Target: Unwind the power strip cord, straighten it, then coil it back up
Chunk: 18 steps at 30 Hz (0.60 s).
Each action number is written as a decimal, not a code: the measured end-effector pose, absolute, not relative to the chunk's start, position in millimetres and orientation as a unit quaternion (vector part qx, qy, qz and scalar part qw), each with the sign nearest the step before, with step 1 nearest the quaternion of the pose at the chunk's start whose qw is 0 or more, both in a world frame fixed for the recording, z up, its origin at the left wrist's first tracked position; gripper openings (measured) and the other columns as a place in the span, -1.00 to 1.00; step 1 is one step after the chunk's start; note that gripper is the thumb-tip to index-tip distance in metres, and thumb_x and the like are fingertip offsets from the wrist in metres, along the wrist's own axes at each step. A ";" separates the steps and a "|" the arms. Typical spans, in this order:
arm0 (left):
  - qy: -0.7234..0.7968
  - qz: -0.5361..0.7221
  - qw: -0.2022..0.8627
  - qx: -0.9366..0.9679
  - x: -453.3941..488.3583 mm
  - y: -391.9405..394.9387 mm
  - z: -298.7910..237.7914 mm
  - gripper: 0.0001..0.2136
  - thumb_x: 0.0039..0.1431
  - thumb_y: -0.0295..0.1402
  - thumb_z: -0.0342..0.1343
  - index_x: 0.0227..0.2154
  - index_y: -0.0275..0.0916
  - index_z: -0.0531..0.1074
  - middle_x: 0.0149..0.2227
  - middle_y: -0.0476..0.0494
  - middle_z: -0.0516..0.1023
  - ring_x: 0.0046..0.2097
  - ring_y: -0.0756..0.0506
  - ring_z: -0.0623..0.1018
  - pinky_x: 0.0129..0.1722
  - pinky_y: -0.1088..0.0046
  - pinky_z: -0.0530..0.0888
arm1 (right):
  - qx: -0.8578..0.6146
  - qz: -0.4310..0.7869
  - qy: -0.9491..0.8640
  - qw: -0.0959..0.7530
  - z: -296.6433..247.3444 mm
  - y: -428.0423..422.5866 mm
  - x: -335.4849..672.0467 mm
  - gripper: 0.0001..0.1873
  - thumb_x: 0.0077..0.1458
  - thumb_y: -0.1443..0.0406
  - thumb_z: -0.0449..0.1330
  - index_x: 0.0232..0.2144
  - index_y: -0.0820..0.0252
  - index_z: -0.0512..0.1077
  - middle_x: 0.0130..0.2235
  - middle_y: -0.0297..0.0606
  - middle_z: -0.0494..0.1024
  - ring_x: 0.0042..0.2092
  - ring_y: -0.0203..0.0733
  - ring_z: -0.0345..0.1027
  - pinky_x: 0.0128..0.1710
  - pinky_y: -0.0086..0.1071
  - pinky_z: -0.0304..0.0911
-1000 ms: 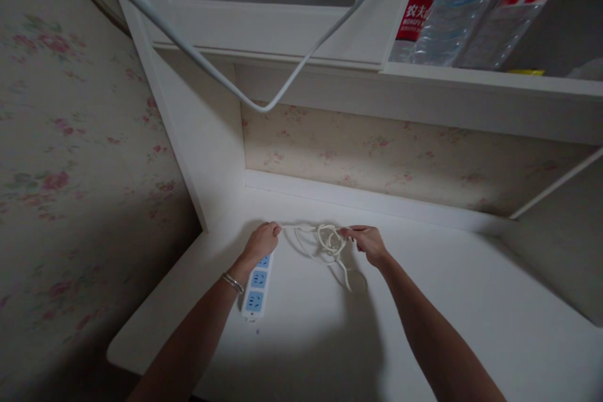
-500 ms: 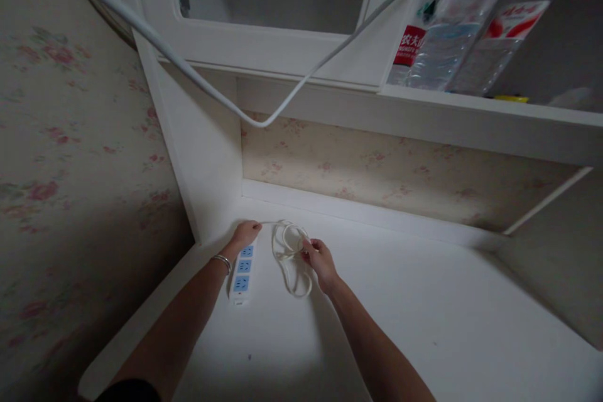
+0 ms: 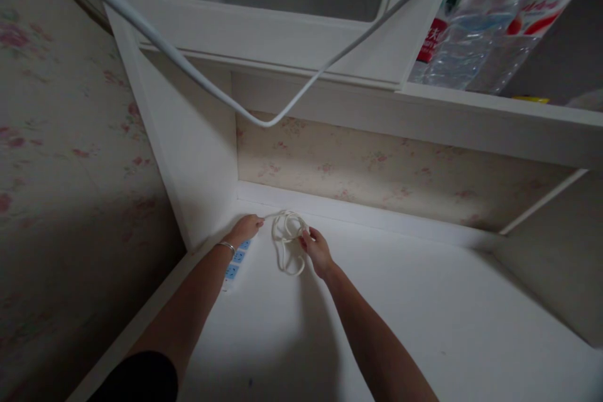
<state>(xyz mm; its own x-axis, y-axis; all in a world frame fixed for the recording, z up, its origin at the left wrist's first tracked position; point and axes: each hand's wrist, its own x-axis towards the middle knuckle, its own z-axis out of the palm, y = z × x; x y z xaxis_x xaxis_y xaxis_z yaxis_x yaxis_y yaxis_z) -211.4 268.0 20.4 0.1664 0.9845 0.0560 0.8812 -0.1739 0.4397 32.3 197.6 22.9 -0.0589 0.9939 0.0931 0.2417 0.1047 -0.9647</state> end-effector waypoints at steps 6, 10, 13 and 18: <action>0.653 0.191 0.099 0.726 -201.8 249.0 38.4 -0.77 0.22 -0.32 -0.01 -0.21 -0.25 0.51 -0.12 -0.24 0.46 -0.10 -0.13 0.47 -0.11 0.43 0.35 | -0.548 0.441 -0.497 0.508 10.9 161.1 50.6 -0.38 0.03 0.00 0.10 0.07 0.17 0.21 0.00 -0.10 0.37 -0.31 -0.26 0.41 -0.31 -0.36 0.34; 0.667 0.251 0.043 0.701 -181.9 208.8 52.1 -0.71 0.28 -0.35 -0.14 -0.07 -0.23 0.41 -0.04 -0.27 0.39 0.00 -0.17 0.41 -0.04 0.32 0.33 | -0.551 0.456 -0.451 0.534 -1.7 105.9 66.4 -0.45 0.01 -0.04 0.13 -0.05 0.17 0.29 -0.33 -0.32 0.40 -0.52 -0.34 0.23 -0.56 -0.44 0.16; 0.630 0.338 0.046 0.697 -152.1 159.2 56.0 -0.76 0.29 -0.33 -0.15 -0.17 -0.23 0.42 -0.15 -0.22 0.45 -0.04 -0.14 0.43 -0.05 0.36 0.33 | -0.556 0.460 -0.456 0.521 -9.1 60.1 75.0 -0.58 0.04 -0.03 0.14 -0.25 0.19 0.40 -0.54 -0.43 0.27 -0.53 -0.33 0.10 -0.56 -0.46 0.01; 0.524 0.454 0.261 0.671 -70.7 65.0 40.8 -0.81 0.27 -0.24 -0.10 -0.21 -0.18 0.36 -0.40 -0.02 0.47 -0.37 -0.03 0.46 -0.33 0.48 0.32 | -0.567 0.420 -0.500 0.501 -10.2 15.5 80.6 -0.56 0.07 0.00 0.13 -0.63 0.21 0.31 -0.60 -0.42 0.23 -0.49 -0.31 0.07 -0.48 -0.43 -0.02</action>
<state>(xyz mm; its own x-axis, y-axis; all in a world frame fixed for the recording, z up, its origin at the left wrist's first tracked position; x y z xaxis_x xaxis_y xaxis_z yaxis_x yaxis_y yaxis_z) -70.7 65.0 40.8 0.0375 0.9412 0.3358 0.4660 -0.3138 0.8273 80.6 15.5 -10.2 0.1463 0.9889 0.0250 0.1460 0.0034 -0.9893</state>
